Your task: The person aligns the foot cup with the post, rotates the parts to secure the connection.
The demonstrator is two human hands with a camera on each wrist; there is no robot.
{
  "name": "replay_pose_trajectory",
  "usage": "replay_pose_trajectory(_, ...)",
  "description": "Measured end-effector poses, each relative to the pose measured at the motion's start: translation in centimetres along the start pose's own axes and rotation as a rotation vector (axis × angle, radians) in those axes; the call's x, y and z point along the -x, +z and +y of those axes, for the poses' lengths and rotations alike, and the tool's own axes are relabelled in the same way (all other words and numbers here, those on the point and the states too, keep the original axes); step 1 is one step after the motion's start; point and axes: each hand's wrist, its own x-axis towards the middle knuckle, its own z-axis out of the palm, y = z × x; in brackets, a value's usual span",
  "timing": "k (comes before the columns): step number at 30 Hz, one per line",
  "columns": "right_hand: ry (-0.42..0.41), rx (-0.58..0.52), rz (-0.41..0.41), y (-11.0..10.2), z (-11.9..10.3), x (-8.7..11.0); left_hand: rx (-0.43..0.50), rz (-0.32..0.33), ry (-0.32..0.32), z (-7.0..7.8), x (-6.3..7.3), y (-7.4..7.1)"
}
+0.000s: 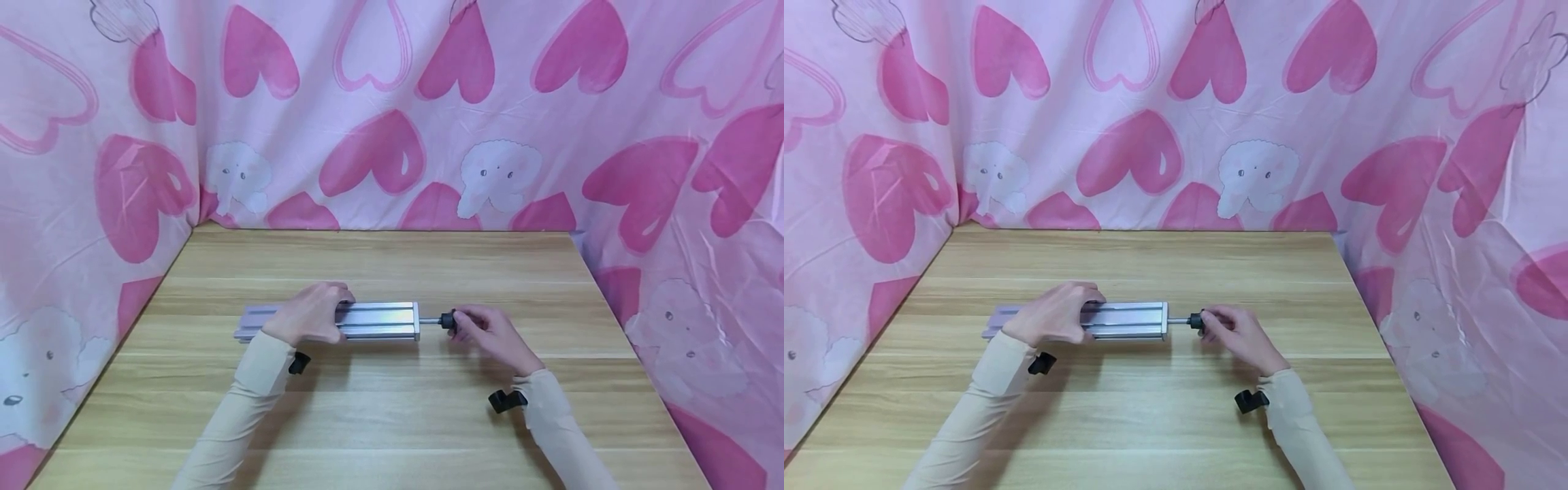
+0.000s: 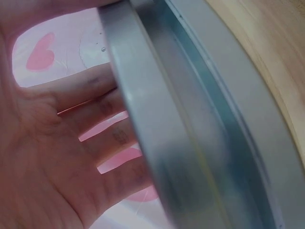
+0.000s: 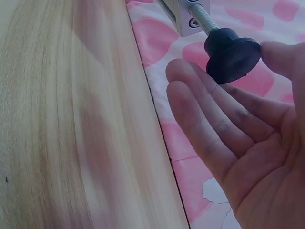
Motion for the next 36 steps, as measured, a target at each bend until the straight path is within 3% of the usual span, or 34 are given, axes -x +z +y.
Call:
replay_pose_trajectory(6,0.008,0.042,0.024,0.04,-0.40,0.45,0.003,0.000,-0.010,0.06,0.22,-0.12)
replay_pose_trajectory(13,-0.099,0.003,0.006,0.22,-0.46,0.45,0.013,-0.004,-0.012,0.19,0.39,-0.22)
replay_pose_trajectory(18,-0.118,-0.015,-0.001,0.27,-0.57,0.40,0.009,0.002,-0.008,0.18,0.46,-0.11)
replay_pose_trajectory(25,-0.062,-0.001,0.003,0.17,-0.64,0.52,0.014,-0.003,-0.014,0.21,0.53,-0.04)
replay_pose_trajectory(32,0.065,-0.009,-0.005,-0.07,-0.90,0.71,0.022,0.005,0.000,0.42,0.45,-0.12)
replay_pose_trajectory(36,0.098,-0.013,-0.014,-0.10,-0.70,0.49,0.012,0.015,0.017,0.58,0.38,-0.15)
